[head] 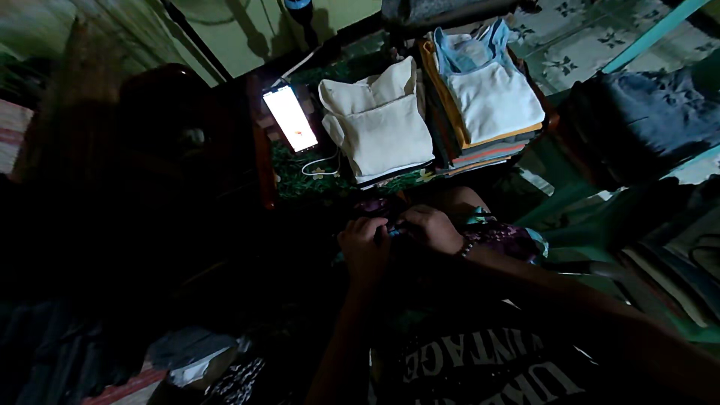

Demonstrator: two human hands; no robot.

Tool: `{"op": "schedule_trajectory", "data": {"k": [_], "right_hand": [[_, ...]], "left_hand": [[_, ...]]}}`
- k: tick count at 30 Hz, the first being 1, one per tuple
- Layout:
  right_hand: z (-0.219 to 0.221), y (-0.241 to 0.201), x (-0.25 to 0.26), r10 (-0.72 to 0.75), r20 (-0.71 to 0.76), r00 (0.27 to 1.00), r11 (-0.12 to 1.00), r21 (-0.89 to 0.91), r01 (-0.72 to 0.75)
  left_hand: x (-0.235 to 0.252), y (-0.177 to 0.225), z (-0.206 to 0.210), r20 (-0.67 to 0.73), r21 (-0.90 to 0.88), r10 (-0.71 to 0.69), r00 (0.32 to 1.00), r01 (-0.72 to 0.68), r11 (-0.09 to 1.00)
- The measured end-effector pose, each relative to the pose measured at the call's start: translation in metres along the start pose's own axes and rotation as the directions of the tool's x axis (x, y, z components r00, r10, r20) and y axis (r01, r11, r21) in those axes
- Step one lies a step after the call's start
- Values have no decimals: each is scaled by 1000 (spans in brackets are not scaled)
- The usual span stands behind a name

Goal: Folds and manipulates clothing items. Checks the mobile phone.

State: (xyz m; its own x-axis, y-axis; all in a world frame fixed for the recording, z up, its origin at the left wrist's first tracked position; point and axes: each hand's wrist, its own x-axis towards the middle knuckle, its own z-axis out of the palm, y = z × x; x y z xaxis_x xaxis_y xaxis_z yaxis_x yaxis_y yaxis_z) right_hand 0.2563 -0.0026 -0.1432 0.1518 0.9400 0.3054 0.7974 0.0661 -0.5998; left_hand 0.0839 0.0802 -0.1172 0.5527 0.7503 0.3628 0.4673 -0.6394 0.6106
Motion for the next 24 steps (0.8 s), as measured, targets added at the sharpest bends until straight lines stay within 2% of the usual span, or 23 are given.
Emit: {"op": "schedule_trajectory", "data": {"k": [4,9,13,16,19,24], "right_hand": [[-4,-9,3,116,-38,993,988,111,-111],[0,-10,13,22,-93,995,1000,6,-22],[-13,-7,15,-33,-96,995,998,45,37],[-30,-1,7,-19,-93,995,998,58,24],[-56,-1,-10,64,-16,998,991,120,-61],[-94,3,-51,54,150,987,971,223,-87]], "left_hand": [[1,0,0,2,-7,-7,1000,7,1000],[-1,0,0,-6,1,-15,1000,15,1000],[-1,0,-3,-19,-12,-20,1000,20,1000],[0,-1,-4,-16,-38,-20,1000,20,999],[1,-1,-3,-49,-46,-11,999,9,999],[0,-3,0,-73,-89,-4,997,-2,996]]}}
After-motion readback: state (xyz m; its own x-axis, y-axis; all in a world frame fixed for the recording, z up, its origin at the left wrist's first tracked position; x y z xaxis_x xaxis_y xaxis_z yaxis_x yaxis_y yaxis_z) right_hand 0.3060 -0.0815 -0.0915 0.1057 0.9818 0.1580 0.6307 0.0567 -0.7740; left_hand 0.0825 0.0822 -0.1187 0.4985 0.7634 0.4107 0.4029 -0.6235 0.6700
